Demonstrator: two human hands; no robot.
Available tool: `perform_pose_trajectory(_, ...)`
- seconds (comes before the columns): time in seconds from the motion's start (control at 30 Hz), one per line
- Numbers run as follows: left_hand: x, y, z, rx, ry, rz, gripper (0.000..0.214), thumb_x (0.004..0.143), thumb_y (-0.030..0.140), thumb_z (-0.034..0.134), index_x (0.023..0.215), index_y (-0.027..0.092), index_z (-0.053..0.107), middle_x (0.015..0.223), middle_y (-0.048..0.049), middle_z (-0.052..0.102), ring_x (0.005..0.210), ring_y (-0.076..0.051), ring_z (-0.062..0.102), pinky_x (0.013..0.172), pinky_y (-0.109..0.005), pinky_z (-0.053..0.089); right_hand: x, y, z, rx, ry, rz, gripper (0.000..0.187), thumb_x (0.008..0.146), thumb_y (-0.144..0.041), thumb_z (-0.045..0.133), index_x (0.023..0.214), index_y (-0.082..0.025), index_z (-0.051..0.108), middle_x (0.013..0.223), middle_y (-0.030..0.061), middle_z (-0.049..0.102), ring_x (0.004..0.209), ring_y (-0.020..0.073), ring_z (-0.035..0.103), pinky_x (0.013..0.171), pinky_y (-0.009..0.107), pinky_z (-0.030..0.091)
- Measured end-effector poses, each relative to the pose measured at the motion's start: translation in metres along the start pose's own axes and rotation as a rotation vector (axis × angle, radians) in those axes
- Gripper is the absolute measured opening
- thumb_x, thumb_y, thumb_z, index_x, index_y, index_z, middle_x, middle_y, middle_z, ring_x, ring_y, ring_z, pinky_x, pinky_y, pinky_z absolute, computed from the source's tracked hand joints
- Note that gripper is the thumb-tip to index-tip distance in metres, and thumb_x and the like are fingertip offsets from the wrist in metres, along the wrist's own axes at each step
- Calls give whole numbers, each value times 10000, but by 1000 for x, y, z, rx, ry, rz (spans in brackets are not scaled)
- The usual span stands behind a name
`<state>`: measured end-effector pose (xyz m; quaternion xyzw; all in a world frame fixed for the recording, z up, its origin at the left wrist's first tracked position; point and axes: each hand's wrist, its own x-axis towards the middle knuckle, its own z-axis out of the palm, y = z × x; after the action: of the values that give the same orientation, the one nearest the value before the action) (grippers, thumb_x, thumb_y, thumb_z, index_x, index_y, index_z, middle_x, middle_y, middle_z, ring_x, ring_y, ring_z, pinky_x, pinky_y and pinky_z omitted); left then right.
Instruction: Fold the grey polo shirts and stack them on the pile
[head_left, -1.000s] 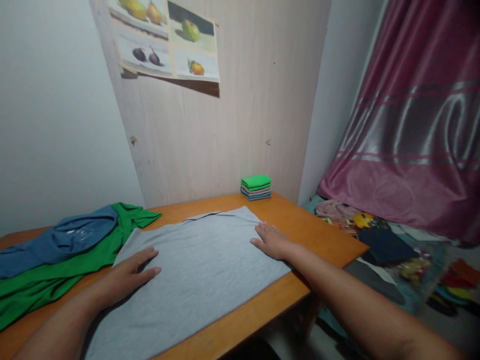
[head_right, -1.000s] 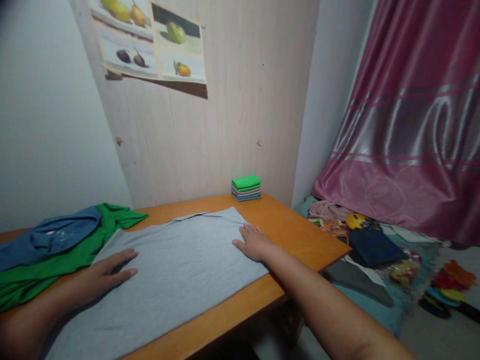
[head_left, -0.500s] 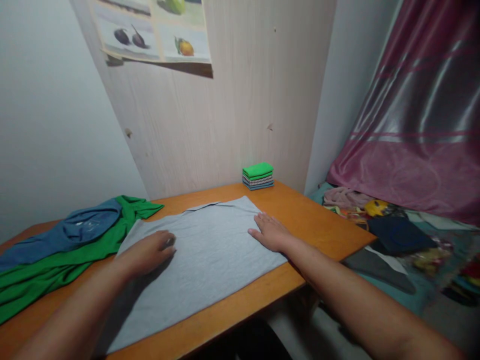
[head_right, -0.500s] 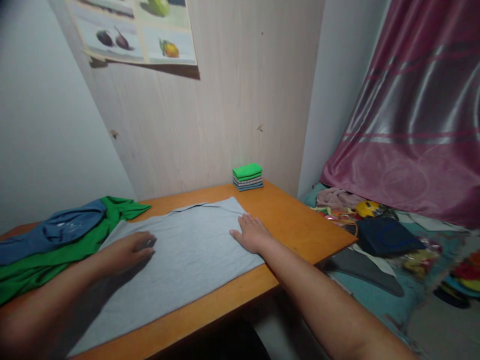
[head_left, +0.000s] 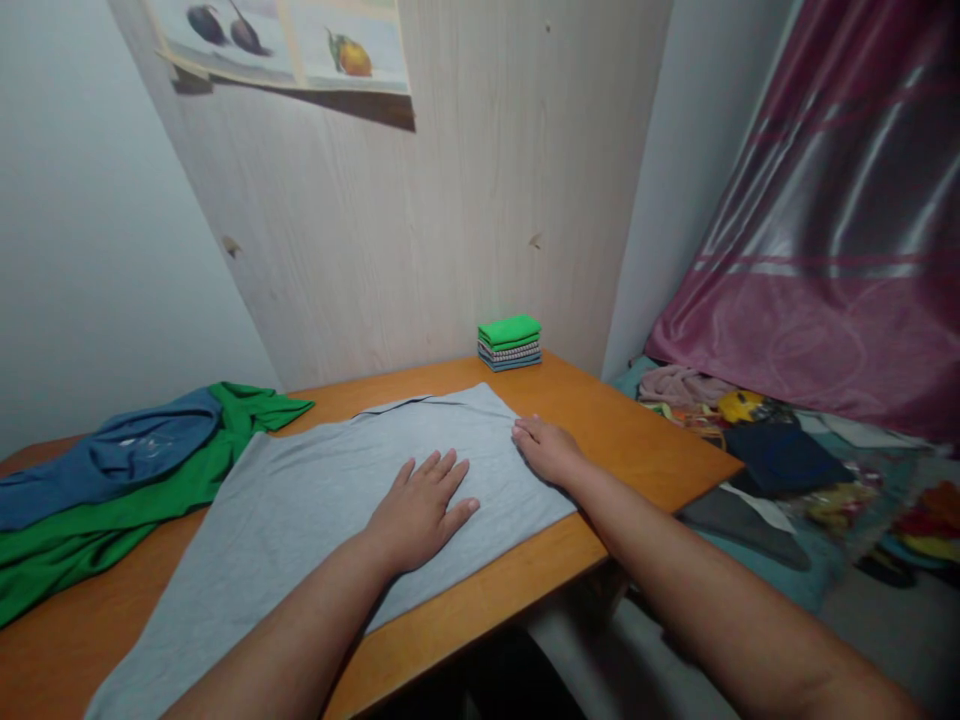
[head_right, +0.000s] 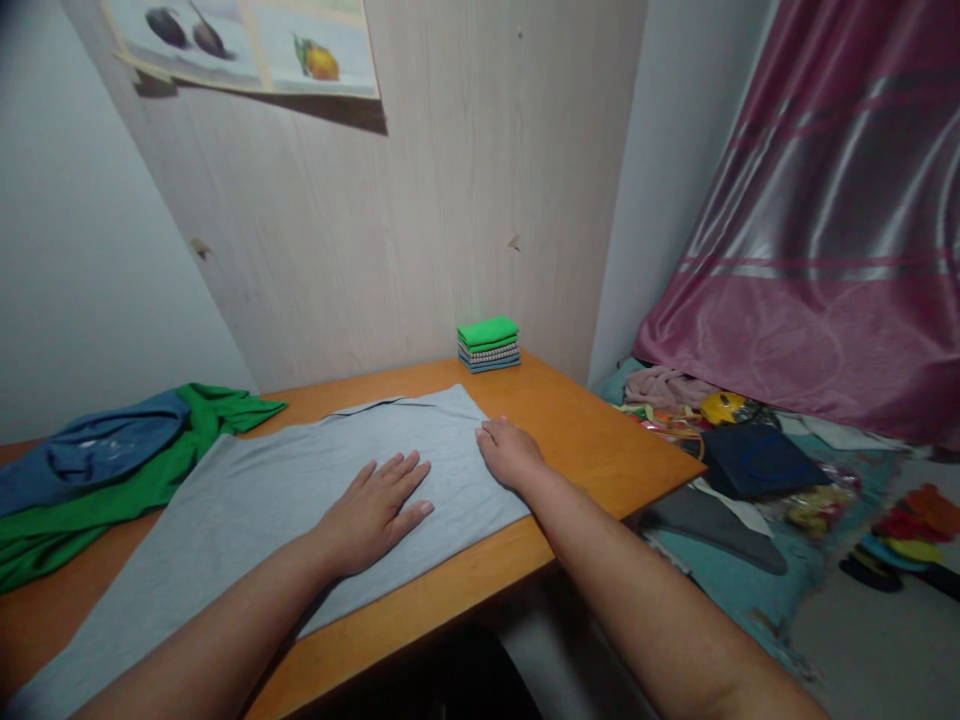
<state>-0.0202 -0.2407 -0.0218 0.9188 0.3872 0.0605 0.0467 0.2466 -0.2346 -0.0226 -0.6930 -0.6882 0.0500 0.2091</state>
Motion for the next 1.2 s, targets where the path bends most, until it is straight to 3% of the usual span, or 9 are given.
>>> perform_pose_trajectory(0.13, 0, 1, -3, 5, -5, -9, 749, 979, 704, 231, 1575, 262, 340, 1661, -89, 257, 1534, -320, 211, 1220, -575, 141, -7, -9, -6, -64, -18, -71, 550, 1041, -478, 314, 1402, -161, 582, 1542, 131, 476, 1477, 301, 344, 1204, 465, 241)
perform_pose_trajectory(0.3, -1, 5, -3, 8, 1, -3, 847, 930, 779, 260, 1571, 233, 350, 1655, -113, 261, 1530, -334, 218, 1220, -584, 140, -32, -12, -12, -101, -186, -292, 797, 988, -687, 283, 1568, -146, 359, 1647, 145, 259, 1544, 296, 145, 1235, 494, 136)
perform_pose_trajectory(0.43, -2, 5, -2, 4, 1, 3, 916, 894, 825, 261, 1576, 220, 340, 1657, -124, 245, 1532, -346, 203, 1221, -592, 137, -44, -2, -15, -120, -288, -289, 848, 973, -728, 241, 1599, -158, 280, 1662, 130, 195, 1545, 292, 137, 1242, 507, 109)
perform_pose_trajectory(0.7, -4, 10, -8, 3, 63, 0, 878, 910, 799, 291, 1571, 223, 349, 1662, -117, 239, 1544, -352, 144, 1214, -629, 115, -48, -7, -19, -120, -250, -289, 856, 965, -732, 272, 1605, -164, 261, 1666, 134, 170, 1546, 305, 128, 1241, 530, 99)
perform_pose_trajectory(0.8, -4, 9, -8, 14, 119, -19, 793, 957, 734, 274, 1559, 227, 371, 1662, -106, 245, 1550, -333, 130, 1221, -619, 100, -49, -7, -19, -102, -310, -297, 858, 962, -730, 292, 1603, -159, 266, 1660, 140, 195, 1542, 307, 147, 1240, 529, 108)
perform_pose_trajectory(0.9, -2, 6, -5, 3, 67, -34, 789, 961, 730, 258, 1556, 227, 379, 1655, -119, 260, 1542, -341, 162, 1217, -617, 129, -35, -4, -23, -80, -339, -309, 801, 966, -716, 318, 1556, -181, 393, 1622, 156, 317, 1515, 315, 252, 1225, 543, 154)
perform_pose_trajectory(0.97, -1, 4, -2, -7, 26, -37, 808, 952, 745, 256, 1561, 227, 371, 1652, -130, 265, 1536, -351, 183, 1213, -625, 136, -18, -2, -24, -58, -292, -295, 720, 991, -667, 309, 1523, -203, 451, 1593, 145, 387, 1494, 306, 309, 1215, 543, 188)
perform_pose_trajectory(1.07, -1, 3, 1, -16, 22, -35, 803, 952, 744, 254, 1564, 236, 366, 1650, -128, 269, 1533, -348, 198, 1215, -631, 120, 9, 4, -19, -58, -208, -241, 715, 1012, -614, 278, 1571, -175, 353, 1635, 141, 298, 1526, 289, 223, 1221, 534, 174)
perform_pose_trajectory(1.2, -1, 3, 2, -29, 29, -41, 790, 954, 741, 255, 1561, 249, 371, 1650, -118, 276, 1532, -346, 205, 1219, -630, 111, 35, 13, -11, -125, -322, -194, 780, 995, -657, 270, 1589, -153, 299, 1655, 157, 225, 1538, 324, 157, 1203, 612, 132)
